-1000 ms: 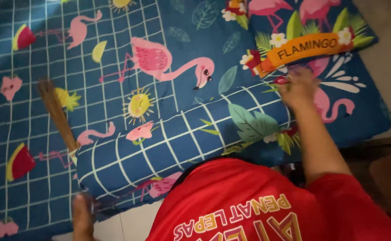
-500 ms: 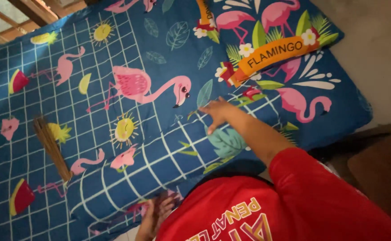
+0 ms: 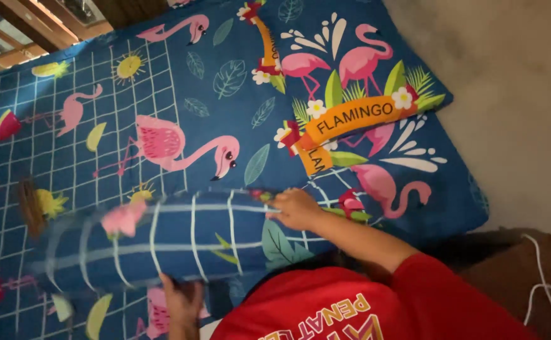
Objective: The person uses a small broom to repeatedly hit and smooth a rolled-up mattress and a pillow on a bed with a blue flamingo-patterned sheet. They then smooth the sheet itself with the broom. The person does not remove bedding or place a fitted sheet.
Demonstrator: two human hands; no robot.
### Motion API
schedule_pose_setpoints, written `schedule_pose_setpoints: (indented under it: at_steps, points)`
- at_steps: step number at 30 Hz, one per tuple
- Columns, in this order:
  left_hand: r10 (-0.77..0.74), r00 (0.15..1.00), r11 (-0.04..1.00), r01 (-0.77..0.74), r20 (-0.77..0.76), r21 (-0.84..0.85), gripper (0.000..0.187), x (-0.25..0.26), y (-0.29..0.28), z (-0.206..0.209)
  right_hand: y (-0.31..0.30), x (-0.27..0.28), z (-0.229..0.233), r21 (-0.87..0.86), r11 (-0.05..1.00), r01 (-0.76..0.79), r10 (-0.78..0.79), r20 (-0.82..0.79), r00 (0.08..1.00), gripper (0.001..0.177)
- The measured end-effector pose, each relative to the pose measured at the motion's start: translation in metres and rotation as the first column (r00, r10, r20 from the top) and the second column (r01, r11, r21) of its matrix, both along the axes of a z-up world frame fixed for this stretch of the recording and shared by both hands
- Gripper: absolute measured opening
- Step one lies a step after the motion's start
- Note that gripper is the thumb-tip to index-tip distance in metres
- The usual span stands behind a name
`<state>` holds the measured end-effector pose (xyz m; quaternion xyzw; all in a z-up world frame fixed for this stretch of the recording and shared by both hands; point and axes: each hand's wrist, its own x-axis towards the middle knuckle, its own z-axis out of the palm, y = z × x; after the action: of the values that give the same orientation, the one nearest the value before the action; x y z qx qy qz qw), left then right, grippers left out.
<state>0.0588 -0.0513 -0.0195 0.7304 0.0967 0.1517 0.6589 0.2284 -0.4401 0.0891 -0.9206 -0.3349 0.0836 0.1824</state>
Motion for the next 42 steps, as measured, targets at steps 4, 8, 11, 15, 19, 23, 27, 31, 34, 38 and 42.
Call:
schedule_pose_setpoints:
  at_steps: [4, 8, 11, 15, 19, 23, 27, 31, 34, 38, 42]
  points:
    - [-0.077, 0.996, 0.573, 0.014, -0.037, -0.82, 0.024, 0.105, -0.012, 0.088, -0.064, 0.032, 0.008, 0.437, 0.834, 0.336, -0.384, 0.024, 0.923, 0.023]
    - [-0.401, 0.781, 0.511, 0.624, 0.478, -0.59, 0.1, 0.2, -0.095, 0.246, -0.142, 0.077, 0.039, 0.762, 0.33, 0.556, -0.749, -0.146, 0.646, 0.019]
    - [-0.477, 0.763, 0.636, 0.642, 0.437, -0.428, 0.103, 0.238, -0.153, 0.303, -0.204, 0.108, 0.114, 0.777, 0.245, 0.58, -0.846, -0.121, 0.52, 0.033]
    - [-0.575, 0.703, 0.585, 0.71, 0.418, -0.39, 0.095, 0.267, -0.182, 0.287, -0.289, 0.18, 0.142, 0.91, 0.083, 0.406, -0.916, -0.09, 0.39, 0.041]
    - [-0.565, 0.789, 0.631, 0.603, 0.244, -0.489, 0.085, 0.282, -0.176, 0.244, -0.373, 0.234, 0.152, 0.897, 0.27, 0.349, -0.952, 0.196, 0.233, 0.039]
    - [-0.407, 0.914, 0.846, 0.375, -0.004, -0.379, 0.077, 0.285, -0.154, 0.191, -0.453, 0.292, 0.088, 0.725, 0.412, 0.552, -0.885, 0.464, 0.051, 0.051]
    - [-0.296, 0.931, 0.937, 0.24, -0.213, -0.252, 0.073, 0.268, -0.13, 0.129, -0.429, 0.265, 0.07, 0.219, 0.191, 0.957, -0.969, 0.196, 0.148, 0.057]
    - [-0.275, 0.872, 0.961, 0.259, -0.405, -0.095, 0.075, 0.245, -0.109, 0.078, -0.394, 0.25, 0.08, 0.003, 0.267, 0.964, -0.952, 0.155, 0.263, 0.072]
    - [-0.25, 0.821, 0.962, 0.272, -0.514, -0.032, 0.076, 0.229, -0.087, 0.043, -0.422, 0.255, 0.037, 0.117, 0.319, 0.941, -0.88, 0.405, 0.248, 0.067]
    - [-0.13, 0.805, 0.969, 0.227, -0.579, 0.098, 0.071, 0.196, -0.06, 0.0, -0.383, 0.232, 0.086, 0.188, 0.389, 0.902, -0.872, 0.39, 0.294, 0.068]
    - [-0.091, 0.794, 0.707, 0.477, -0.601, 0.523, 0.076, 0.125, -0.022, -0.042, -0.358, 0.213, 0.05, -0.104, 0.553, 0.827, -0.511, 0.742, 0.435, 0.045]
